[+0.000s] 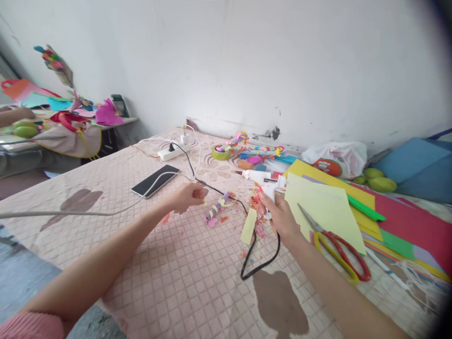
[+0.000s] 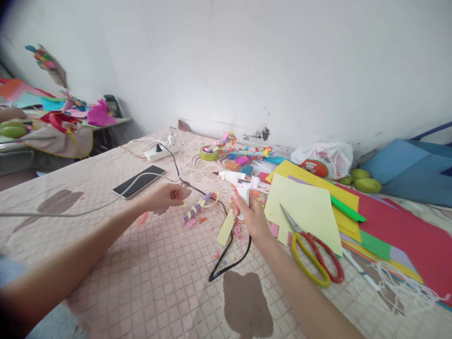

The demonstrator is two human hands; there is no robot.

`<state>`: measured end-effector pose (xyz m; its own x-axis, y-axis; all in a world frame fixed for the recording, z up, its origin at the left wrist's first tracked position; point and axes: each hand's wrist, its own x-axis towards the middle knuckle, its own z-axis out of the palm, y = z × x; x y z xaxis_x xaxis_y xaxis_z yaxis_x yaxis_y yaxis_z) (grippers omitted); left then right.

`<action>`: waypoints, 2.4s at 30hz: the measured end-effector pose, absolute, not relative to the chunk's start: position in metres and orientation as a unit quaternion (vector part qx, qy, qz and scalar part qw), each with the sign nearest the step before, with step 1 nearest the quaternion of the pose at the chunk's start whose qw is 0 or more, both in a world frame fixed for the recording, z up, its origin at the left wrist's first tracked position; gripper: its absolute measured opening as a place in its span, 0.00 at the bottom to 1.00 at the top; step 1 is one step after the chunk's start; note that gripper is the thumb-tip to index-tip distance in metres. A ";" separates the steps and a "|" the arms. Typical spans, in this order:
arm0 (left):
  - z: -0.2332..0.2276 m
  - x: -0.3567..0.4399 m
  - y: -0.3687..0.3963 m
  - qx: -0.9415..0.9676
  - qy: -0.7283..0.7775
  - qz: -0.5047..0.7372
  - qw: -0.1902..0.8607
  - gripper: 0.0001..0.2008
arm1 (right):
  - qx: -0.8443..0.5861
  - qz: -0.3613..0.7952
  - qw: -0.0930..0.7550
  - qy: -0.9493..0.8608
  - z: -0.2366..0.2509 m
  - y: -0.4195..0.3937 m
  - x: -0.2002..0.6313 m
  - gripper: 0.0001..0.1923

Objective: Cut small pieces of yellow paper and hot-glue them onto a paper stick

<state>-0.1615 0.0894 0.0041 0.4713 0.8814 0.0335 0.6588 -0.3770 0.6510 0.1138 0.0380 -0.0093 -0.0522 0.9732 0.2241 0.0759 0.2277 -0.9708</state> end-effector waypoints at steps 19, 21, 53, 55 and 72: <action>0.010 -0.156 0.071 0.810 0.202 0.545 0.080 0.04 | -0.336 0.520 0.429 -0.658 -0.006 0.023 0.106 0.21; 0.012 -0.156 0.069 0.807 0.202 0.553 0.048 0.05 | -0.338 0.519 0.423 -0.662 -0.004 0.023 0.106 0.21; 0.014 -0.156 0.063 0.810 0.218 0.544 0.004 0.05 | -0.364 0.500 0.390 -0.682 0.001 0.020 0.104 0.22; 0.014 -0.156 0.063 0.810 0.214 0.546 0.001 0.06 | -0.363 0.500 0.391 -0.683 0.001 0.021 0.104 0.22; 0.014 -0.157 0.064 0.810 0.224 0.541 -0.014 0.03 | -0.363 0.498 0.383 -0.688 -0.003 0.023 0.107 0.23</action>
